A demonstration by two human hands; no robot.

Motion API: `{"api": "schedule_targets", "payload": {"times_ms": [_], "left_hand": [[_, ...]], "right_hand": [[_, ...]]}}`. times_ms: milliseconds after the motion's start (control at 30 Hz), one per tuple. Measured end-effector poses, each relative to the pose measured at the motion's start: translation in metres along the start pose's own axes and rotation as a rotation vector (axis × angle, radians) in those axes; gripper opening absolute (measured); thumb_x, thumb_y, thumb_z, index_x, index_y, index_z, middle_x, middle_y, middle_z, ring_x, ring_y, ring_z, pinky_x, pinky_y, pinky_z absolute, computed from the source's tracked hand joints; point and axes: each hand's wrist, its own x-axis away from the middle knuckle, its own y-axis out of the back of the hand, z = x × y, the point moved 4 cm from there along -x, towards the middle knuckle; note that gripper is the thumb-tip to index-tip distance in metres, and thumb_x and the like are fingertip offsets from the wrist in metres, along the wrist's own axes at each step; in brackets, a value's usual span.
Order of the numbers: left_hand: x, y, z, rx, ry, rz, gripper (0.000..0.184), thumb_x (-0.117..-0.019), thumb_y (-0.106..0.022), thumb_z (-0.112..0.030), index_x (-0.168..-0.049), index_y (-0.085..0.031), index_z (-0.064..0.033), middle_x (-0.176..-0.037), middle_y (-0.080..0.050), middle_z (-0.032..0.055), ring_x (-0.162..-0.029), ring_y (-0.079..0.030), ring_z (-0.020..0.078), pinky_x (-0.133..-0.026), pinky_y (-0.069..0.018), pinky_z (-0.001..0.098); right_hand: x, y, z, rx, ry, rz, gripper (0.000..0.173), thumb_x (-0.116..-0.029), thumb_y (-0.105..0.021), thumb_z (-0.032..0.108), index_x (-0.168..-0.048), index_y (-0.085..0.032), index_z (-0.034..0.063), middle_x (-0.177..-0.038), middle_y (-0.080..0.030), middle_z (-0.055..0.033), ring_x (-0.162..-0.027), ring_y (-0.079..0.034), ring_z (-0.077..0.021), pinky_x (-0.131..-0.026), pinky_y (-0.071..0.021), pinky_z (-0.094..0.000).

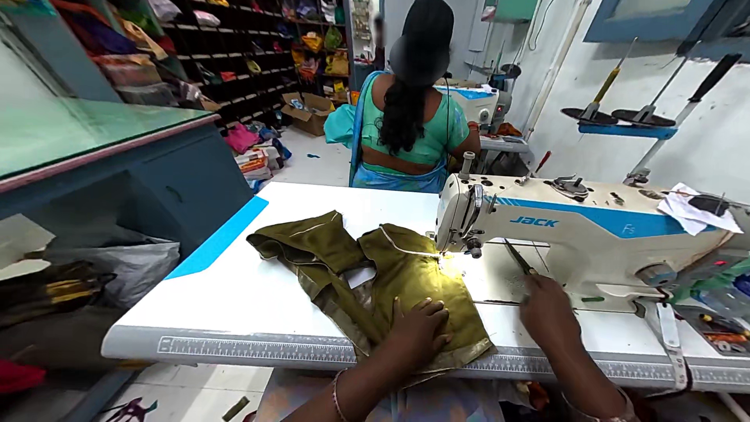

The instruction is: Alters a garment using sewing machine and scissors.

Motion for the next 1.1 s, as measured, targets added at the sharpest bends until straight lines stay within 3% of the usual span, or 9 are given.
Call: {"api": "schedule_targets", "payload": {"times_ms": [100,200,367,600,800,900,967,1033,1100], "left_hand": [[-0.001,0.002,0.020,0.034,-0.054,-0.029,0.054,-0.1050,-0.053,-0.049,-0.153,-0.050,-0.0247,-0.164,-0.039,-0.0042,-0.158,-0.022,0.0205,-0.118,0.0037,0.0752],[-0.001,0.006,0.028,0.015,-0.090,-0.005,0.065,-0.0972,-0.063,-0.056,-0.154,-0.049,-0.0283,-0.164,-0.038,-0.0056,-0.158,-0.019,0.0191,-0.118,0.0070,0.0747],[-0.003,0.005,0.027,0.000,-0.088,0.025,0.076,-0.0915,-0.067,-0.062,-0.156,-0.045,-0.0292,-0.166,-0.035,-0.0061,-0.159,-0.014,0.0195,-0.116,0.0099,0.0756],[-0.016,0.013,0.031,-0.005,-0.096,0.005,0.072,-0.0913,-0.065,-0.065,-0.153,-0.050,-0.0300,-0.165,-0.037,-0.0076,-0.159,-0.015,0.0178,-0.116,0.0089,0.0765],[-0.029,0.021,0.040,-0.009,-0.158,-0.080,0.069,-0.0885,-0.070,-0.063,-0.146,-0.058,-0.0273,-0.159,-0.045,-0.0063,-0.156,-0.025,0.0182,-0.116,0.0017,0.0777],[-0.035,0.026,0.044,-0.010,-0.165,-0.083,0.069,-0.0881,-0.072,-0.061,-0.147,-0.058,-0.0279,-0.160,-0.044,-0.0061,-0.156,-0.025,0.0185,-0.116,0.0023,0.0780],[-0.040,0.029,0.047,-0.002,-0.186,-0.094,0.067,-0.0877,-0.074,-0.058,-0.145,-0.060,-0.0263,-0.160,-0.045,-0.0050,-0.156,-0.026,0.0200,-0.115,0.0023,0.0789],[-0.040,0.031,0.044,-0.017,-0.206,-0.109,0.060,-0.0901,-0.073,-0.054,-0.141,-0.063,-0.0244,-0.157,-0.049,-0.0036,-0.154,-0.029,0.0219,-0.115,-0.0001,0.0795],[-0.030,0.030,0.030,-0.037,-0.258,-0.137,0.035,-0.0974,-0.071,-0.034,-0.127,-0.072,-0.0160,-0.143,-0.061,0.0034,-0.147,-0.042,0.0270,-0.118,-0.0056,0.0773]], "right_hand": [[-0.018,-0.027,0.039,-0.209,0.407,0.182,0.037,-0.1013,-0.063,0.019,-0.136,-0.065,0.0041,-0.145,-0.057,-0.0157,-0.139,-0.050,-0.0327,-0.115,-0.0408,-0.0505],[-0.030,-0.051,0.054,-0.317,0.600,0.270,0.036,-0.0972,-0.070,0.027,-0.127,-0.071,0.0065,-0.140,-0.063,-0.0108,-0.137,-0.053,-0.0295,-0.115,-0.0402,-0.0496],[-0.041,-0.067,0.042,-0.421,0.627,0.201,0.030,-0.0910,-0.077,0.026,-0.115,-0.077,0.0074,-0.128,-0.070,-0.0098,-0.126,-0.060,-0.0279,-0.109,-0.0446,-0.0506],[-0.042,-0.075,0.037,-0.380,0.582,0.099,0.029,-0.0965,-0.068,0.026,-0.120,-0.076,0.0103,-0.135,-0.068,-0.0055,-0.137,-0.053,-0.0288,-0.114,-0.0388,-0.0541],[-0.041,-0.077,0.040,-0.336,0.559,0.090,0.032,-0.1017,-0.060,0.026,-0.127,-0.073,0.0110,-0.140,-0.065,-0.0048,-0.138,-0.051,-0.0307,-0.113,-0.0373,-0.0574],[-0.035,-0.073,0.042,-0.362,0.714,-0.036,0.019,-0.0950,-0.064,0.009,-0.108,-0.078,0.0083,-0.120,-0.073,-0.0069,-0.123,-0.063,-0.0311,-0.103,-0.0472,-0.0553],[-0.033,-0.071,0.041,-0.377,0.757,-0.046,0.022,-0.0909,-0.063,-0.001,-0.102,-0.080,0.0081,-0.115,-0.075,-0.0065,-0.119,-0.065,-0.0303,-0.101,-0.0488,-0.0537],[-0.033,-0.072,0.039,-0.381,0.730,-0.033,0.026,-0.0915,-0.060,-0.002,-0.104,-0.081,0.0086,-0.117,-0.075,-0.0057,-0.122,-0.064,-0.0299,-0.103,-0.0473,-0.0537],[-0.034,-0.073,0.038,-0.385,0.682,-0.021,0.027,-0.0934,-0.057,0.003,-0.107,-0.080,0.0092,-0.120,-0.074,-0.0052,-0.125,-0.062,-0.0298,-0.104,-0.0459,-0.0544]]}}
